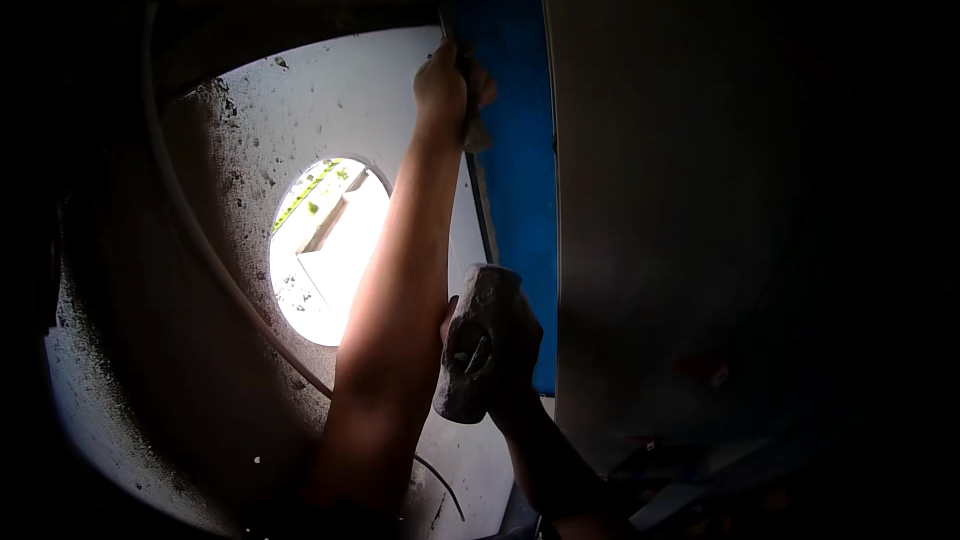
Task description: The person uses a hammer and chisel to remove material from a wall corner, then uses a powered suction tool to position and press a tile piece onto the wall surface.
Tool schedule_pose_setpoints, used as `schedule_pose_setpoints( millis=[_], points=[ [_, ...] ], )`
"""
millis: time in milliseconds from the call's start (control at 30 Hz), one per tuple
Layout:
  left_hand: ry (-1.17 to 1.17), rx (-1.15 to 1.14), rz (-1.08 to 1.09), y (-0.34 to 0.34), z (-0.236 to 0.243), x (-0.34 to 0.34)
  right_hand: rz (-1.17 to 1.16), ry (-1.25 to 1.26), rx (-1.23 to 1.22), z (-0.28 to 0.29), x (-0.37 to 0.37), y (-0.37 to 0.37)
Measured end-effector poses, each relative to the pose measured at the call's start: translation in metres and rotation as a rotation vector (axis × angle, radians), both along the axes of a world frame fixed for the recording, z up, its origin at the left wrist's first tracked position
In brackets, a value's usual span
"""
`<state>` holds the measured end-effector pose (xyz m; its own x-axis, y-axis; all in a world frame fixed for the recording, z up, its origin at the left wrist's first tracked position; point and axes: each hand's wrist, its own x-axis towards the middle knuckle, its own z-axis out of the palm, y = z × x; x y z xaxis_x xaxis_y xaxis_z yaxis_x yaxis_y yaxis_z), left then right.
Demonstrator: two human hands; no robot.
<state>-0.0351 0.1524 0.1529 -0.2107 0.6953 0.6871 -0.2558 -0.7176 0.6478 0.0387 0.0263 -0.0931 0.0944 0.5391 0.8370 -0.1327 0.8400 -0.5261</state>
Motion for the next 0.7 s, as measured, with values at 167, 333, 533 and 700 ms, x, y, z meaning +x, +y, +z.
schedule_pose_setpoints(
  millis=[167,333,533,700],
  points=[
    [-0.129,0.038,-0.142,0.01,-0.002,-0.019,-0.233,0.099,0.154,0.04,-0.02,0.033],
    [-0.131,-0.047,-0.219,0.01,-0.005,-0.01,-0.334,0.065,0.245,0.05,-0.014,0.049],
    [-0.052,-0.129,-0.138,0.002,-0.005,-0.05,-0.11,0.249,0.189,0.065,-0.05,0.056],
    [0.05,-0.166,-0.055,0.007,-0.011,-0.044,-0.231,0.259,0.282,0.062,-0.049,0.088]
  ],
)
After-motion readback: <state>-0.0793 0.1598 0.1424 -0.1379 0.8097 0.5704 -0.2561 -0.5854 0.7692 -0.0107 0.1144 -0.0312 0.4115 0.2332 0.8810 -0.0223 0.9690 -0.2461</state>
